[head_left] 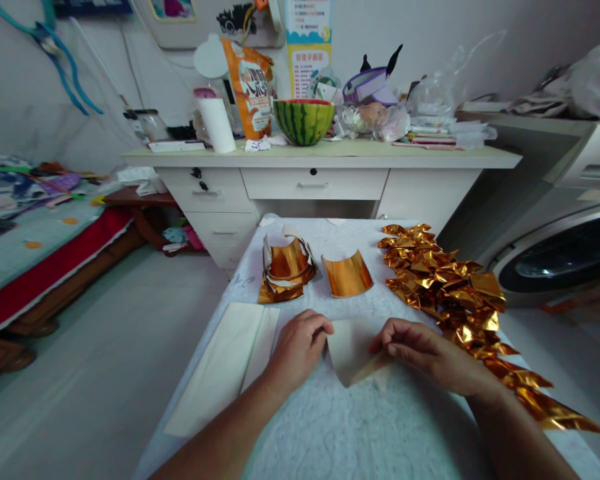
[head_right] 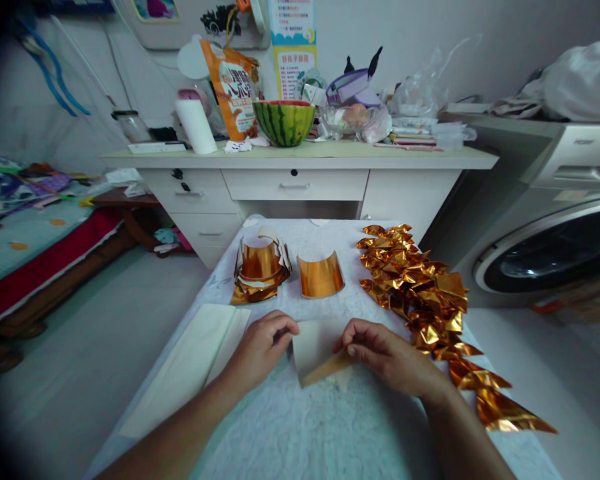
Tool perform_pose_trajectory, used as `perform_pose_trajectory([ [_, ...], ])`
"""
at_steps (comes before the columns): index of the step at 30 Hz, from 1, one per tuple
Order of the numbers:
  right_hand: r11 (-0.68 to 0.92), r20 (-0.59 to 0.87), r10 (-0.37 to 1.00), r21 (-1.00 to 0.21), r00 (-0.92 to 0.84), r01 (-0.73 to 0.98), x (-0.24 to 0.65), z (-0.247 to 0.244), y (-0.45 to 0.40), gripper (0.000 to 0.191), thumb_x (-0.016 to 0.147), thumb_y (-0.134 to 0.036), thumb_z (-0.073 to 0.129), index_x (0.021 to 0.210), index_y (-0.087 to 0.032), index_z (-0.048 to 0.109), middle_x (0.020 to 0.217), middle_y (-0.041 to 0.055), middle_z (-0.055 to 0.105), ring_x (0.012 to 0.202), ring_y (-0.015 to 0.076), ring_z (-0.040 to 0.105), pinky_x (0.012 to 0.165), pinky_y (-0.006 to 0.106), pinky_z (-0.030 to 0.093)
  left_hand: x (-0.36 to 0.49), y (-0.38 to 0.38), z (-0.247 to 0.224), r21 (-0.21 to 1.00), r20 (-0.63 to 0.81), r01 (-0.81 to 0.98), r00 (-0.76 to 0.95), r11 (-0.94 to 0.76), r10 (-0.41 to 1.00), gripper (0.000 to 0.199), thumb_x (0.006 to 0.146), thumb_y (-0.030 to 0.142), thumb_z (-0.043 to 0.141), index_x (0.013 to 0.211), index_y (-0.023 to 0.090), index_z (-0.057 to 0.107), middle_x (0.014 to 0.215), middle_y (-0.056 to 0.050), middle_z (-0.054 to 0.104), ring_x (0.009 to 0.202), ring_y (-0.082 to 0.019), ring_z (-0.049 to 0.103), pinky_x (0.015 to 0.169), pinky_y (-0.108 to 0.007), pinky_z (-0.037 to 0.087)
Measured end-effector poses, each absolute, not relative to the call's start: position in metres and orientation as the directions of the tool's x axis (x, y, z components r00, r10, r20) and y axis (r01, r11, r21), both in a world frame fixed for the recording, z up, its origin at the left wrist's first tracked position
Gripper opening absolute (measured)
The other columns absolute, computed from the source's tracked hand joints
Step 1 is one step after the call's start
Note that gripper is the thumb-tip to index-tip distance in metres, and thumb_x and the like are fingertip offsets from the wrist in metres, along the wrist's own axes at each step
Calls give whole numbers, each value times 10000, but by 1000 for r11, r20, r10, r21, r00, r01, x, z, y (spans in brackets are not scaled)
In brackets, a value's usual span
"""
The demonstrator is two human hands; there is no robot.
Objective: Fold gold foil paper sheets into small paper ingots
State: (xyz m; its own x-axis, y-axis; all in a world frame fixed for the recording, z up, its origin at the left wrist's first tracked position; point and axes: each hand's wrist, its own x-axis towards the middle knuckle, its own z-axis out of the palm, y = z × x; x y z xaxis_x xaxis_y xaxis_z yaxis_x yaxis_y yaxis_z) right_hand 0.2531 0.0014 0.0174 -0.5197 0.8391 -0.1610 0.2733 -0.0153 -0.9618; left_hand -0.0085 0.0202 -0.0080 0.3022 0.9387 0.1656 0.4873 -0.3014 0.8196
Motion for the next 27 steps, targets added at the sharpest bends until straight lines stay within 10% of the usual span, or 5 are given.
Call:
perform_pose_trajectory([
  [14,72,-109,947,-845,-302,529,229,9,2,150,897,-292,507,784,-199,538,628,-45,524,559,102,457,492,203,337,-5,15,4,938,-44,337,334,-75,941,203,802,360,639,837,172,704,732,-21,669,724,-177,603,660,-258,443],
  [21,140,-48,961,-762,-271,632,227,5,2,149,907,-274,469,787,-217,537,639,-33,574,581,132,528,513,232,369,1,16,-8,957,-71,288,271,-11,960,226,706,142,624,928,183,639,676,37,573,636,-120,539,609,-224,416],
  [24,133,4,979,-764,-202,631,226,2,3,88,875,-283,527,924,-215,556,746,-4,613,655,156,568,576,267,439,2,16,-9,975,-58,222,255,0,965,379,702,117,613,1072,195,591,673,55,555,623,-115,527,594,-218,404],
  [27,107,99,994,-809,-45,579,229,-6,6,492,795,-335,652,1237,-208,479,1072,86,606,881,209,591,722,341,506,1,17,-7,980,-46,197,257,-6,965,347,713,120,622,1052,192,605,685,46,573,647,-117,539,616,-219,408],
])
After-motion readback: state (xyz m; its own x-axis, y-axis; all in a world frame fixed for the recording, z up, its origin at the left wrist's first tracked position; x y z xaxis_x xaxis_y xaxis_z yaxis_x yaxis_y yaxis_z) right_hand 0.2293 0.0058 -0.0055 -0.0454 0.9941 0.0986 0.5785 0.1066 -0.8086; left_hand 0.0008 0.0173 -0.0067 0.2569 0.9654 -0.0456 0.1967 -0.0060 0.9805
